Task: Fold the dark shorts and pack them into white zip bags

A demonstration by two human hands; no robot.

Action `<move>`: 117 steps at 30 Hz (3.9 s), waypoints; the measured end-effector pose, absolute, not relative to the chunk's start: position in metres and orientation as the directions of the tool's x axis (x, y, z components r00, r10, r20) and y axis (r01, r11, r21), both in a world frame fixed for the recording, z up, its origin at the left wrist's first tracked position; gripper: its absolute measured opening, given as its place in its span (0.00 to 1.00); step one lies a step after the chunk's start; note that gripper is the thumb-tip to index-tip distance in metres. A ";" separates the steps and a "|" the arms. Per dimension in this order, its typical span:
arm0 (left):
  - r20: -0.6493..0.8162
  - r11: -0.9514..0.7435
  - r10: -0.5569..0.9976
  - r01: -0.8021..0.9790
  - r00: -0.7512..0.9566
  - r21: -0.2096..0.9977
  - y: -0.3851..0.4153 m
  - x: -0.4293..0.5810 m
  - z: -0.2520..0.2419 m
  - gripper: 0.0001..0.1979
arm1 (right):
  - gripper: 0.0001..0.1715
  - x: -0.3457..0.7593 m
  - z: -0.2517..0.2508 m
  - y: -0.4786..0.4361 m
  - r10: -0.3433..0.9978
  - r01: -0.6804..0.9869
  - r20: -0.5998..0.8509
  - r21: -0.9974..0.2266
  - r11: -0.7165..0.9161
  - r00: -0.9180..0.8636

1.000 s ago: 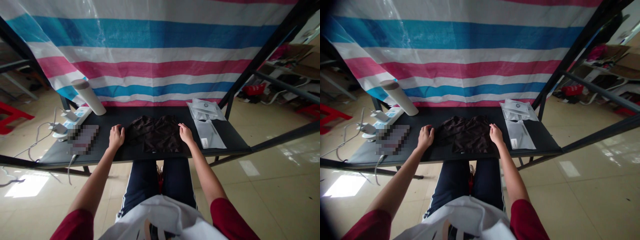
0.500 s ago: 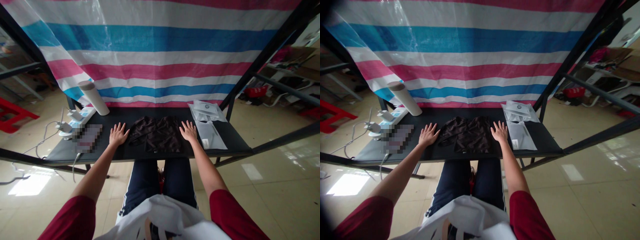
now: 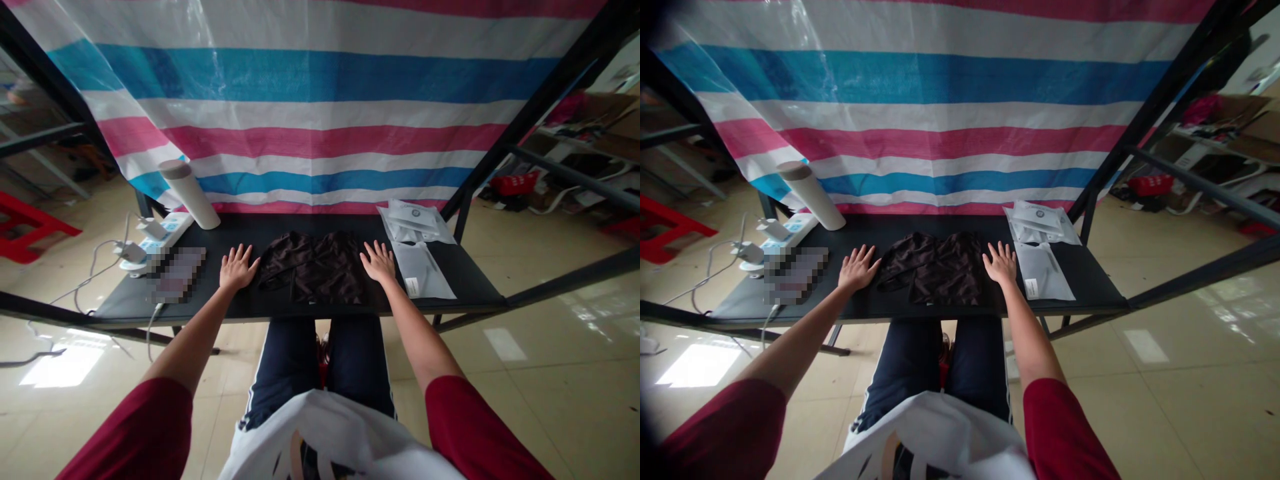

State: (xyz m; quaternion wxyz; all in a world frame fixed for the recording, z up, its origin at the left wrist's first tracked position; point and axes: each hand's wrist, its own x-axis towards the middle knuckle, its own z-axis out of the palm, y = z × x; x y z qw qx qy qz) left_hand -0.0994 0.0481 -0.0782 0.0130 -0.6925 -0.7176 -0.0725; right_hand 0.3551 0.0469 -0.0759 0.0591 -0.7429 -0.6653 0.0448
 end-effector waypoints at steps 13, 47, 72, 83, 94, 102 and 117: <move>0.132 0.040 0.990 0.995 -0.052 0.092 0.049 -0.099 -0.079 0.36 | 0.35 0.356 -0.081 0.049 0.991 0.982 0.052 -0.150 -0.111 0.120; 0.109 0.030 0.993 0.997 -0.038 0.077 0.048 -0.097 -0.077 0.36 | 0.37 0.356 -0.079 0.048 0.992 0.983 0.021 -0.141 -0.117 0.121; 0.033 -0.025 0.999 0.738 0.003 0.674 0.055 -0.045 -0.031 0.16 | 0.36 0.355 -0.079 0.047 0.991 0.984 0.055 -0.143 -0.110 0.118; 0.212 -0.333 0.933 0.479 0.290 0.812 0.042 0.067 0.003 0.19 | 0.35 0.355 -0.080 0.046 0.990 0.975 0.072 -0.197 -0.104 0.120; 0.065 -0.689 0.716 0.689 0.695 0.225 -0.046 0.009 -0.037 0.35 | 0.31 0.345 -0.060 0.000 0.914 0.856 0.301 -0.358 0.373 -0.273; 0.052 -0.666 0.728 0.687 0.683 0.291 -0.095 -0.009 -0.046 0.33 | 0.59 0.354 -0.065 -0.091 0.759 0.710 0.120 -0.283 0.645 -0.640; 0.128 -0.250 0.966 0.700 0.223 0.669 -0.072 -0.007 -0.042 0.19 | 0.28 0.340 -0.064 -0.086 0.940 0.740 0.261 -0.584 0.334 -0.219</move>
